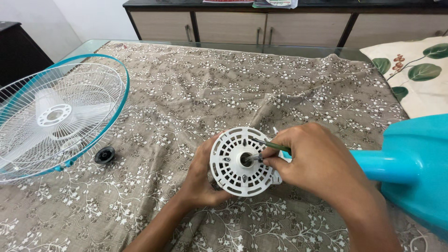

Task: The person uses a screwdriver to tighten a screw on the rear motor housing of a disassembled electric fan. The fan cage and blades are visible on the table, but the person works only on the motor housing throughout the clip.

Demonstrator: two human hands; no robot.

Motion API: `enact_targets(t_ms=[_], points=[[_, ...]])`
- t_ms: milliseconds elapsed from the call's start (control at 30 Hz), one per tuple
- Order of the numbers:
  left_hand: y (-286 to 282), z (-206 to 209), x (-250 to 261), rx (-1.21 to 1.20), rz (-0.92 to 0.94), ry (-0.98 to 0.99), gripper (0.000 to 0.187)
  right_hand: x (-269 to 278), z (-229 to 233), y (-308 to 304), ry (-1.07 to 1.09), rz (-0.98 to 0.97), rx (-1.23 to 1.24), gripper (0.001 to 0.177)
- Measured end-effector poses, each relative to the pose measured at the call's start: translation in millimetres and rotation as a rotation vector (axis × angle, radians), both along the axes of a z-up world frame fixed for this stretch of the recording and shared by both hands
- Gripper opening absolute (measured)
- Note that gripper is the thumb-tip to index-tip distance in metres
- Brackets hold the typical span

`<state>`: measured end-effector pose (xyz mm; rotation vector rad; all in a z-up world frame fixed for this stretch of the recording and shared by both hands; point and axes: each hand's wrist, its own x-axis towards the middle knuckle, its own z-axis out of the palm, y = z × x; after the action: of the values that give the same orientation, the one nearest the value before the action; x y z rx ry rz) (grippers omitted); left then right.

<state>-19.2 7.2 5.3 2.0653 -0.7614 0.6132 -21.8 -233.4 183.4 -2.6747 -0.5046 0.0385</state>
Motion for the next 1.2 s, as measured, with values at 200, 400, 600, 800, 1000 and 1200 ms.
enact_targets(t_ms=[200,400,600,800,1000,1200], points=[[2,-1,4,0.009,-0.02,-0.048,0.119,-2,3,3,0.006,-0.017,0.053,0.024],[4,-4,7,0.003,-0.045,-0.038,0.119,-2,2,4,0.07,-0.071,0.008,0.022],[6,-5,8,-0.001,-0.07,-0.065,0.114,-3,4,6,0.102,-0.031,0.074,0.023],[7,-3,6,-0.008,-0.073,-0.006,0.111,-7,10,10,0.157,-0.074,0.023,0.022],[7,1,4,0.005,-0.068,-0.017,0.109,-10,13,11,0.144,-0.094,-0.003,0.022],[8,1,4,0.031,-0.053,-0.037,0.11,-10,10,11,0.157,-0.115,-0.047,0.024]])
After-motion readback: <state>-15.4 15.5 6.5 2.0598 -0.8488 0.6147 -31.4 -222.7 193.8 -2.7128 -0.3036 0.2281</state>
